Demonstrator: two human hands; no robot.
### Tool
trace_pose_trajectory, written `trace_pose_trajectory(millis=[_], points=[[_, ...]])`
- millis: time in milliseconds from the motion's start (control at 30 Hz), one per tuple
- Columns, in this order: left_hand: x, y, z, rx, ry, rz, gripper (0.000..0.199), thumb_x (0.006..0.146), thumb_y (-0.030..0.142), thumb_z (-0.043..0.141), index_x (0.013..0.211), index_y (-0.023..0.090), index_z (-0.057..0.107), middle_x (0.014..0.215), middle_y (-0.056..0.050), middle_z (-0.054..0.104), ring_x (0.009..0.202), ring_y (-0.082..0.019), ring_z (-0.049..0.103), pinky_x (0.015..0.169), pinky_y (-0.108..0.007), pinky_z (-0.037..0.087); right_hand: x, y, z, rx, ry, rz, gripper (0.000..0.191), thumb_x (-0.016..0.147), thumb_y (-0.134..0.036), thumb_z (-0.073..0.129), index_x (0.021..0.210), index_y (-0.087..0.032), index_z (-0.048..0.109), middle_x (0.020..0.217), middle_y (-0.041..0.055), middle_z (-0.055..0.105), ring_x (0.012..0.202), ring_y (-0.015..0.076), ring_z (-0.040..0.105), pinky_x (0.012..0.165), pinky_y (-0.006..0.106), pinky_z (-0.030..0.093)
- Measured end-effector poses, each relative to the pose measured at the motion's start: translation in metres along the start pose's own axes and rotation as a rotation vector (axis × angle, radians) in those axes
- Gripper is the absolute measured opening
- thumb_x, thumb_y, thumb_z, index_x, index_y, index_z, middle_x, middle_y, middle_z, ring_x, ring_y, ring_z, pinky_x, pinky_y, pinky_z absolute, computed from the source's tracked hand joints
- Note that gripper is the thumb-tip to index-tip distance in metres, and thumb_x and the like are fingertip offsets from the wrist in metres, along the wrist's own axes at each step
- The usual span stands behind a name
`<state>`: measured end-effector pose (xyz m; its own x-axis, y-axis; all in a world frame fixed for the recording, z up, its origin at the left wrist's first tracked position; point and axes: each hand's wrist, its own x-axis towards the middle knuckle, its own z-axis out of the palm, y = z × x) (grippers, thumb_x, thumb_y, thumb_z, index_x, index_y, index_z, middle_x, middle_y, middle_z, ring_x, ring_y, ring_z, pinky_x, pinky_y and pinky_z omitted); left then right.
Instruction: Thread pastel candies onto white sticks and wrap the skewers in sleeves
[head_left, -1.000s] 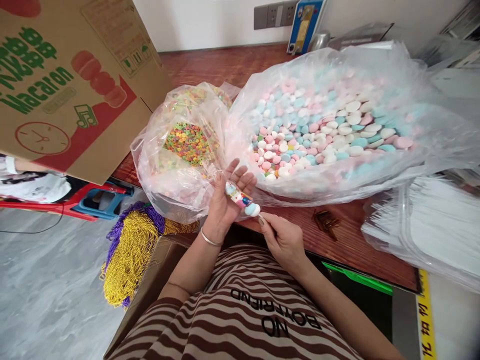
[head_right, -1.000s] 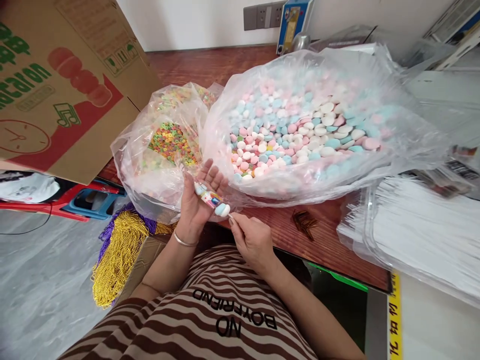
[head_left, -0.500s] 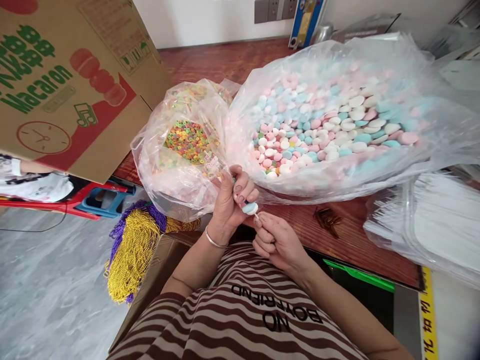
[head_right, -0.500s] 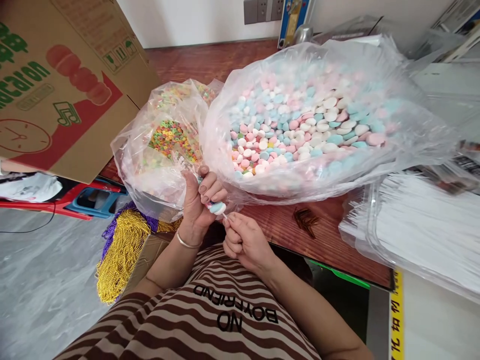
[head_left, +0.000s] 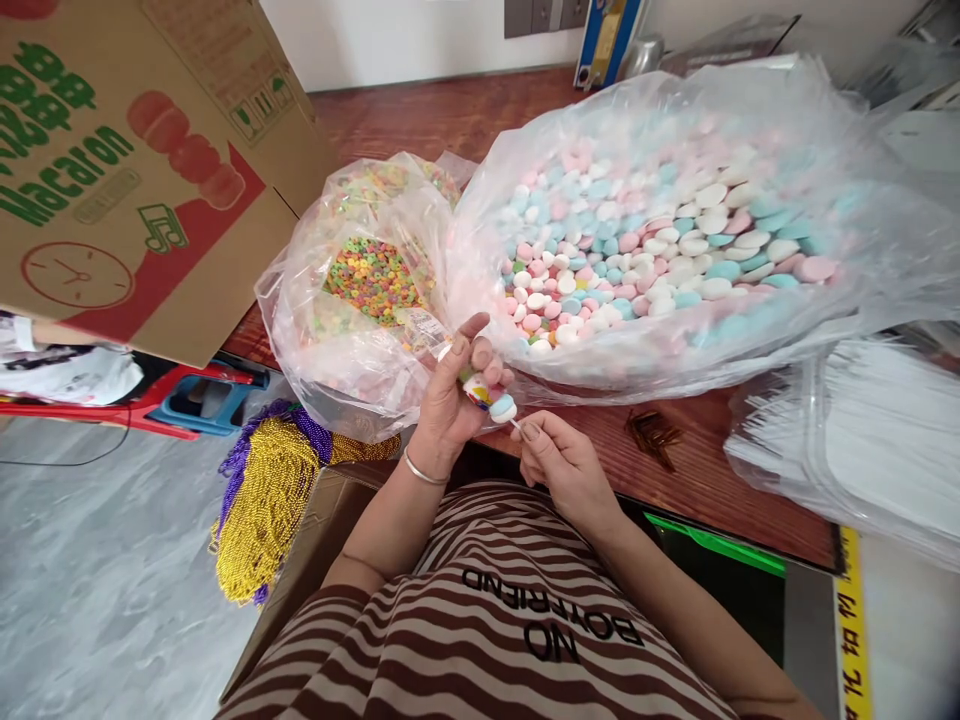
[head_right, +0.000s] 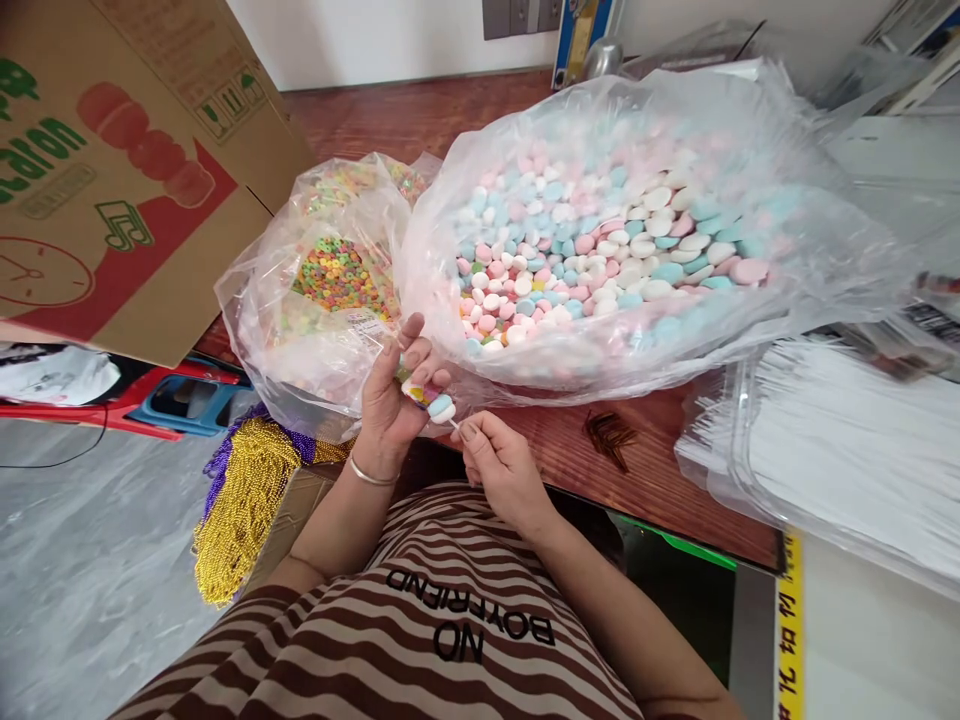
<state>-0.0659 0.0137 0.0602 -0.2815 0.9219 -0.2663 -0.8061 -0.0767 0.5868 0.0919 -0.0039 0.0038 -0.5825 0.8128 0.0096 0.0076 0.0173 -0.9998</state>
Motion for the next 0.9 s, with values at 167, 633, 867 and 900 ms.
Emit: trace_pose_trajectory(millis=[167,633,867,900], points=[[0.004,-0.002,0.002,-0.078,0.048,-0.021,0.023,0.097,0.038,0.067,0.087,0.017,0.067,0.055,0.010,0.036,0.041,-0.002,0.035,0.050,-0.015,0.042,-0.002,0.004,0.001,-0.575,0.229,-0.344,0.021,0.103,-0.032,0.053,0.096,-0.018,0.067,0.069,0.0021,0.059,0.060,0.0151,0.051,0.058,0.028,0.037],[-0.004,-0.017,0.007,-0.138,-0.026,-0.072,0.046,0.094,0.065,0.057,0.079,0.021,0.061,0.052,0.010,0.026,0.037,-0.004,0.018,0.042,-0.020,0.031,-0.007,-0.014,0.015,0.765,-0.181,0.295,0.030,0.098,-0.048,0.059,0.083,-0.023,0.057,0.043,-0.0161,0.023,0.030,0.0060,0.014,0.033,0.021,0.030],[-0.013,-0.038,0.012,0.002,0.020,-0.041,0.032,0.084,0.044,0.082,0.086,0.017,0.065,0.058,0.009,0.047,0.053,-0.005,0.052,0.064,-0.020,0.050,0.011,0.005,-0.005,-0.744,0.313,-0.462,0.026,0.100,-0.028,0.056,0.078,-0.020,0.067,0.055,0.0001,0.055,0.050,0.0138,0.045,0.058,0.031,0.035],[-0.013,-0.039,0.010,0.022,0.009,-0.050,0.032,0.083,0.044,0.083,0.089,0.017,0.067,0.061,0.007,0.052,0.058,-0.007,0.057,0.067,-0.021,0.052,0.011,0.007,-0.008,-0.848,0.330,-0.525,0.025,0.102,-0.026,0.055,0.082,-0.019,0.069,0.055,0.0009,0.057,0.051,0.0145,0.047,0.059,0.032,0.035]])
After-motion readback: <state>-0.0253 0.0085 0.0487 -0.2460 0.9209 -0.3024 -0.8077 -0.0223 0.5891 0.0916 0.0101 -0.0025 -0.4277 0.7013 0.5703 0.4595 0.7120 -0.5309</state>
